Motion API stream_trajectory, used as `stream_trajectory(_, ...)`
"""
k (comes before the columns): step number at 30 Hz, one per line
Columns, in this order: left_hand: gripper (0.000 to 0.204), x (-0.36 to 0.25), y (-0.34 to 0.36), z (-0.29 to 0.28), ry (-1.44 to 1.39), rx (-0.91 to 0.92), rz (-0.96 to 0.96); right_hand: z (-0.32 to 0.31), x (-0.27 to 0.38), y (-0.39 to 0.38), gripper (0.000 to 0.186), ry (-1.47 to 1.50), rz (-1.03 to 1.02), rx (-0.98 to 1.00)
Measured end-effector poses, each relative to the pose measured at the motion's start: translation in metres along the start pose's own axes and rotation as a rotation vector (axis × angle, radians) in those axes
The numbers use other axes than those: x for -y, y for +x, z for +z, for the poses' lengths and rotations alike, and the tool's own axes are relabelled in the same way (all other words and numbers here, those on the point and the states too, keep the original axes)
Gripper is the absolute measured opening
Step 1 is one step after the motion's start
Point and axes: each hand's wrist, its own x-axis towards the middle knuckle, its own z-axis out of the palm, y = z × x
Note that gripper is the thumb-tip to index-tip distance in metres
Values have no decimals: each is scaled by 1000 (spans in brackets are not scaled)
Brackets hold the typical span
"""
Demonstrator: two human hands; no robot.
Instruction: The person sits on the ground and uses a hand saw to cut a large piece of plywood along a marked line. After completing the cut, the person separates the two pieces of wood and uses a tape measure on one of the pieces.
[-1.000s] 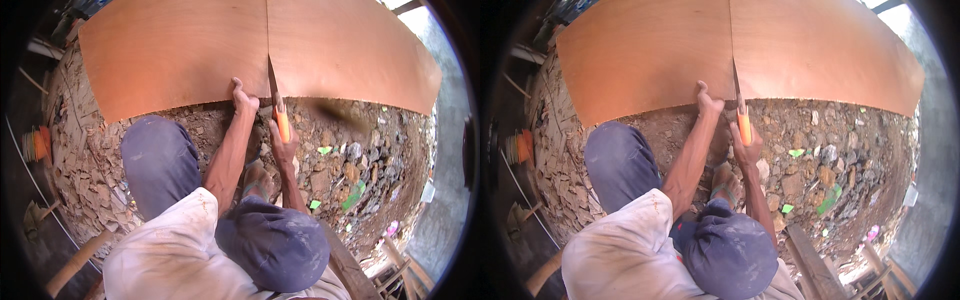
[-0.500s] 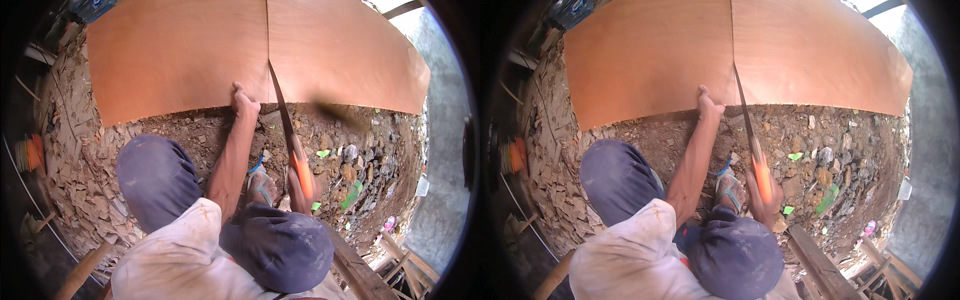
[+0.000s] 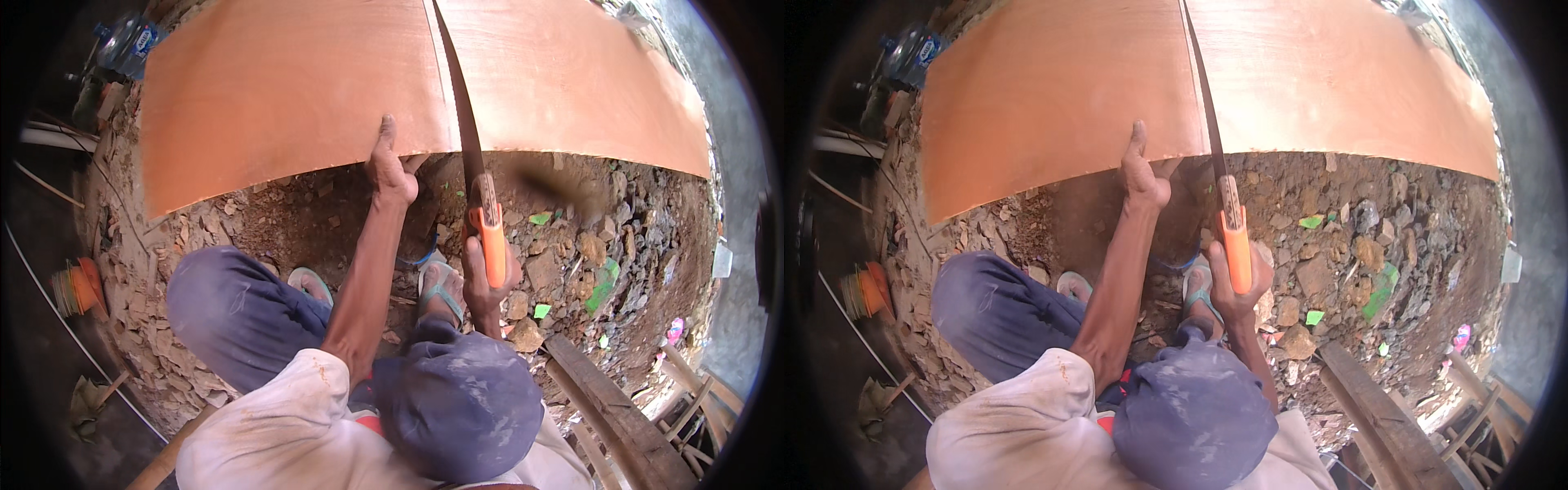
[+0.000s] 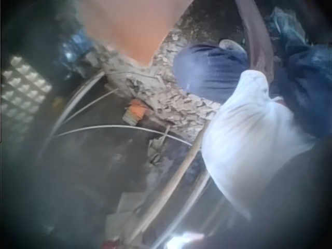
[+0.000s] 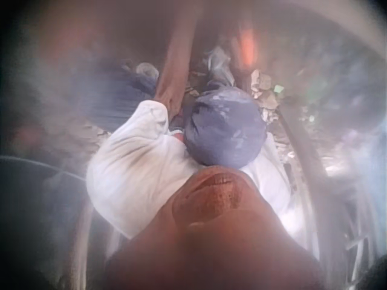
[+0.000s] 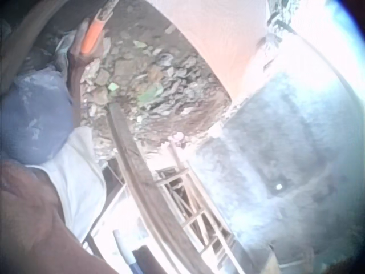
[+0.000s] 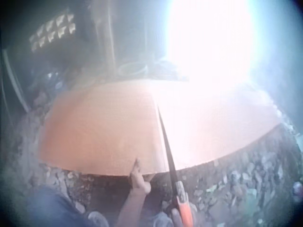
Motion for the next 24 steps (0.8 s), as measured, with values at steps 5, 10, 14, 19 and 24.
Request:
stream_trajectory(5, 67, -21, -28, 26, 272, 108, 128, -1, -2, -7, 14, 84, 58, -106)
stream_trajectory(10, 56, -39, -31, 43, 357, 247, 172, -4, 5, -10, 15, 162, 117, -128)
stream_trajectory(14, 60, -31, -16, 30, 303, 260, 190, -1, 19, -14, 16, 169, 63, -133)
stream_trajectory(19, 62, -22, -21, 23, 268, 201, 147, 2, 6, -21, 20, 185, 69, -130)
stream_trajectory(24, 61, -19, -17, 18, 253, 234, 148, 7, 2, -14, 15, 200, 84, -94)
